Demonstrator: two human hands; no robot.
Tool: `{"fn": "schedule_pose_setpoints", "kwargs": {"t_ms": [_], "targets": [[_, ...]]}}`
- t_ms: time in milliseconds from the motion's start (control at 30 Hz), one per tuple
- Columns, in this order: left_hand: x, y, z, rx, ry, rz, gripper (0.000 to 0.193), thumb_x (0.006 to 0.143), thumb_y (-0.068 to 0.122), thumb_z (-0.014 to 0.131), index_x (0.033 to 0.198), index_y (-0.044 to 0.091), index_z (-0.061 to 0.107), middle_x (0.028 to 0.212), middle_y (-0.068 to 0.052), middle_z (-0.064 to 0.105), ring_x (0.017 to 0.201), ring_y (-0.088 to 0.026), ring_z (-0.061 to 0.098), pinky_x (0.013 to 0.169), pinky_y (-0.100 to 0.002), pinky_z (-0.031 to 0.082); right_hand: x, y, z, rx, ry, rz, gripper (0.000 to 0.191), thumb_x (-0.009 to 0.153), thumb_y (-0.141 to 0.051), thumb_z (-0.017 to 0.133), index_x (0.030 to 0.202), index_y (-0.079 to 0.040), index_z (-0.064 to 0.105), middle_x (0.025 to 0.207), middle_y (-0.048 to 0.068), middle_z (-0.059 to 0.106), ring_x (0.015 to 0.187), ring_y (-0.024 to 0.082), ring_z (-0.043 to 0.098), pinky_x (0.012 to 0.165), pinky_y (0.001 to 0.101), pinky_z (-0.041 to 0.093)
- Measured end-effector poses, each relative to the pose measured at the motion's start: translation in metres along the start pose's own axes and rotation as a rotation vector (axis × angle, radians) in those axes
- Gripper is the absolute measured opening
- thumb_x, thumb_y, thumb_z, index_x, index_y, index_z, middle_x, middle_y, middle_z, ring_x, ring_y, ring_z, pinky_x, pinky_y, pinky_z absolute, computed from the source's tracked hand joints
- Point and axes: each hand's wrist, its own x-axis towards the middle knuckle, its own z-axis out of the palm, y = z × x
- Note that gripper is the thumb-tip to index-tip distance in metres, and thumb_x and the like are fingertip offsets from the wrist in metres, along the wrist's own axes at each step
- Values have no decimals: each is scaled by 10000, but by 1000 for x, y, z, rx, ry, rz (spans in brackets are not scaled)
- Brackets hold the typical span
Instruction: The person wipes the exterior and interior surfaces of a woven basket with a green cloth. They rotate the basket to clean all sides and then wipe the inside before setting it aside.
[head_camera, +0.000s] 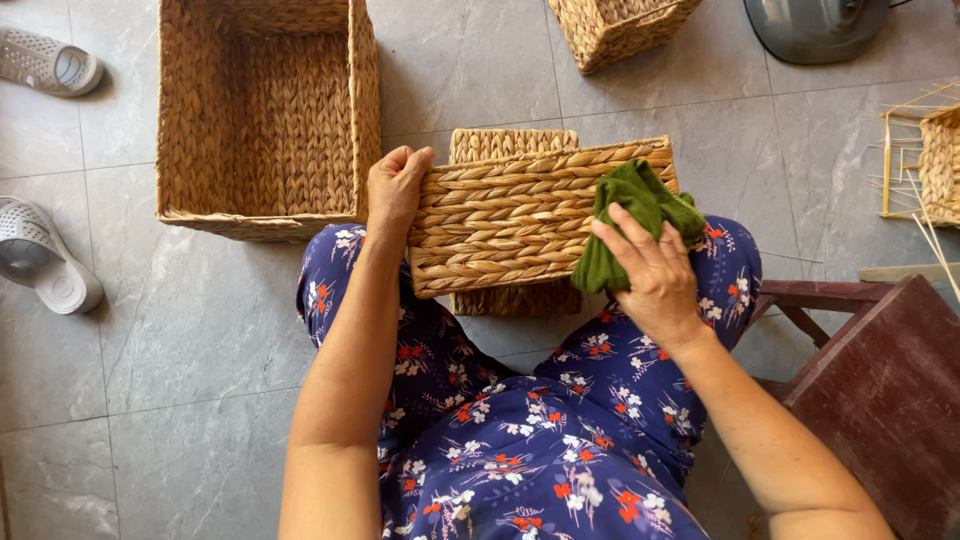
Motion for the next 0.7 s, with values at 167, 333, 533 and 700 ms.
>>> {"fn": "schedule_pose_setpoints", "kwargs": {"t_ms": [167,333,533,700], "targets": [[4,-6,-4,-31,-8,-25,432,975,232,699,615,130,482,589,96,447,541,-24,347,478,-237,301,20,-42,27,99,-76,-128,834,683,15,795,1475,-133,580,1568,55,516,1182,251,653,1156,478,399],[12,-21,-11,-73,-35,60,448,989,213,714,627,134,461,622,107,411,579,-14,315,488,-235,260,58,-126,59,227,105,-330,613,862,-37,724,1448,-147,581,1554,7,515,1320,284,630,1208,452,406],[13,-24,-11,-108,-46,33,435,989,223,712,633,140,477,614,108,423,564,-18,317,481,-237,258,57,-115,53,187,59,-357,555,909,-13,622,1435,-190,622,1517,-22,574,1182,253,668,1114,423,470],[5,-12,-5,-70,-24,-19,427,983,243,707,629,138,493,605,101,441,554,-21,340,482,-242,296,26,-45,26,37,-24,-240,758,785,121,615,1453,-236,606,1525,-48,566,1090,275,695,1067,396,511]]}}
